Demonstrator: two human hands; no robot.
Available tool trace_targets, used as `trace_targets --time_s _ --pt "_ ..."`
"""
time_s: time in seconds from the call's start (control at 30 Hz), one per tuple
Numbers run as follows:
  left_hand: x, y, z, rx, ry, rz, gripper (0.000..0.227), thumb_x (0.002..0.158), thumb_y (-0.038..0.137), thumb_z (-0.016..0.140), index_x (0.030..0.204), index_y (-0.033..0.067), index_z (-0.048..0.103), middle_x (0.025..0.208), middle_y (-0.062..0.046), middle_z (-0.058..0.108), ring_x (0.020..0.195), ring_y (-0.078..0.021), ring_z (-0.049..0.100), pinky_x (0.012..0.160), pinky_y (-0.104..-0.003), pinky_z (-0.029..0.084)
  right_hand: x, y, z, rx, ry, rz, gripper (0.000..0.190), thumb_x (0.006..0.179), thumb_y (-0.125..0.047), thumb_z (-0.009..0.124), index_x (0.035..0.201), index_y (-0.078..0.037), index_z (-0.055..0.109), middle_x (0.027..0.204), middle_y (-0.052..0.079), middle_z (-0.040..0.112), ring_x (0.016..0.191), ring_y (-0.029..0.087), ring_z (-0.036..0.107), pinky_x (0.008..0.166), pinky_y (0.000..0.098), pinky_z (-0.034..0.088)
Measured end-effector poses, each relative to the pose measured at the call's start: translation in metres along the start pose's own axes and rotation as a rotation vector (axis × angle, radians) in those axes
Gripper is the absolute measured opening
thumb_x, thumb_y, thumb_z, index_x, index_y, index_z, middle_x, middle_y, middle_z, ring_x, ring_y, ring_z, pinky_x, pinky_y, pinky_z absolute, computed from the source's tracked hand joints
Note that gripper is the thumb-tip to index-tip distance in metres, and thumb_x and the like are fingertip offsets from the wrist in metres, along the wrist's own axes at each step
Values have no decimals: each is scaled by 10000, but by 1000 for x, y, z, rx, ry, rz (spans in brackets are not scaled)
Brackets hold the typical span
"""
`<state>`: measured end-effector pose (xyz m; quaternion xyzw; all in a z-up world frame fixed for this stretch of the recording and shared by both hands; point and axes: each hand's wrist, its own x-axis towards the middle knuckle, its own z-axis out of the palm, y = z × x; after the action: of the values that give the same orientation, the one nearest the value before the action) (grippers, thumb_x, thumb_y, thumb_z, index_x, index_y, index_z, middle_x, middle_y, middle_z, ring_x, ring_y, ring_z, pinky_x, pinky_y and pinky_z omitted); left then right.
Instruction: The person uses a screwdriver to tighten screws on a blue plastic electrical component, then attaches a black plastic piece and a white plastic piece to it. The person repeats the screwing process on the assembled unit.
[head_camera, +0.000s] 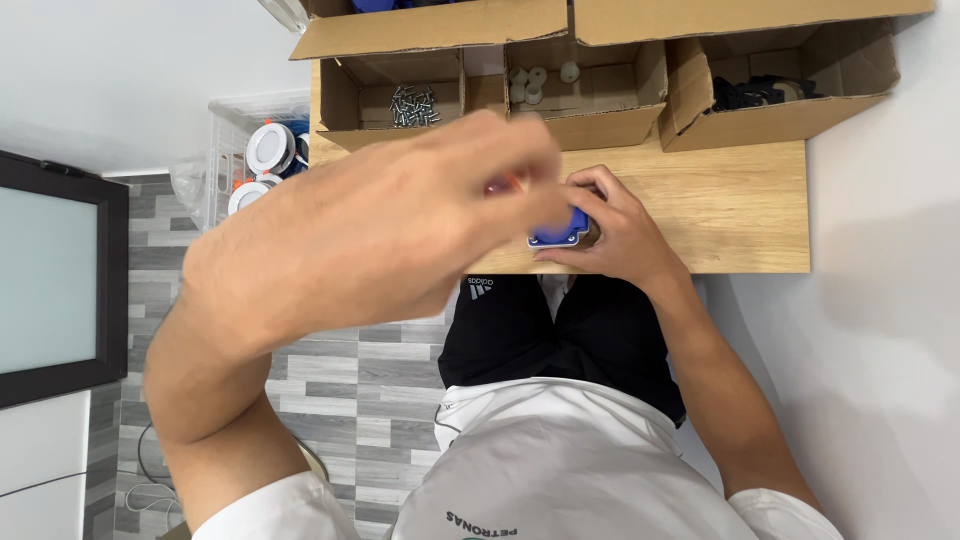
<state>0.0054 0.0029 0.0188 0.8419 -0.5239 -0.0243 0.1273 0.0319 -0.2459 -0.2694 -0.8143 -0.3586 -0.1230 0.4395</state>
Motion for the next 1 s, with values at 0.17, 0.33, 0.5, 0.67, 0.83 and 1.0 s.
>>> trace_targets --time_s 0.17,0.33,0.5,0.67,0.83,1.0 --pt "0 -4 23 484 89 -274 492 1231 567 666 1161 88 572 889 -59 592 479 -289 603 372 -405 479 0 2 1 41 7 -31 767 810 -367 1048 1407 -52 685 1231 162 552 1103 279 641 977 396 568" --pt "1 -4 16 437 80 -201 481 1285 431 652 955 96 551 785 -26 535 450 -312 528 366 -428 439 -1 1 -1 27 -15 -11 746 816 -412 1023 1379 -55 688 1234 150 557 1104 272 641 983 396 565" --pt "1 5 2 158 10 -53 248 970 -208 615 1022 32 578 1015 -101 499 797 -281 534 573 -453 486 0 -2 -1 36 -18 30 730 786 -374 1048 1324 -19 705 1234 141 561 1106 268 647 968 386 573" --pt "1 0 0 112 6 31 449 813 -308 619 1108 29 653 1142 -102 558 948 -309 501 769 -436 498 0 0 -1 26 -4 -17 753 796 -379 1046 1352 -13 694 1235 172 568 1090 289 658 935 397 589" --pt "5 -2 8 88 17 -150 342 1063 281 817 1242 65 621 1258 -145 538 1039 -322 669 468 -509 626 0 1 -1 42 -18 -8 716 837 -327 1026 1403 -49 687 1276 183 566 1160 304 658 1009 413 563" --pt "1 -7 27 544 161 -222 538 1284 557 698 992 127 556 816 -4 484 449 -251 469 367 -388 393 2 -1 -1 37 5 -30 763 787 -392 1045 1332 15 699 1207 166 557 1070 277 643 944 389 571"
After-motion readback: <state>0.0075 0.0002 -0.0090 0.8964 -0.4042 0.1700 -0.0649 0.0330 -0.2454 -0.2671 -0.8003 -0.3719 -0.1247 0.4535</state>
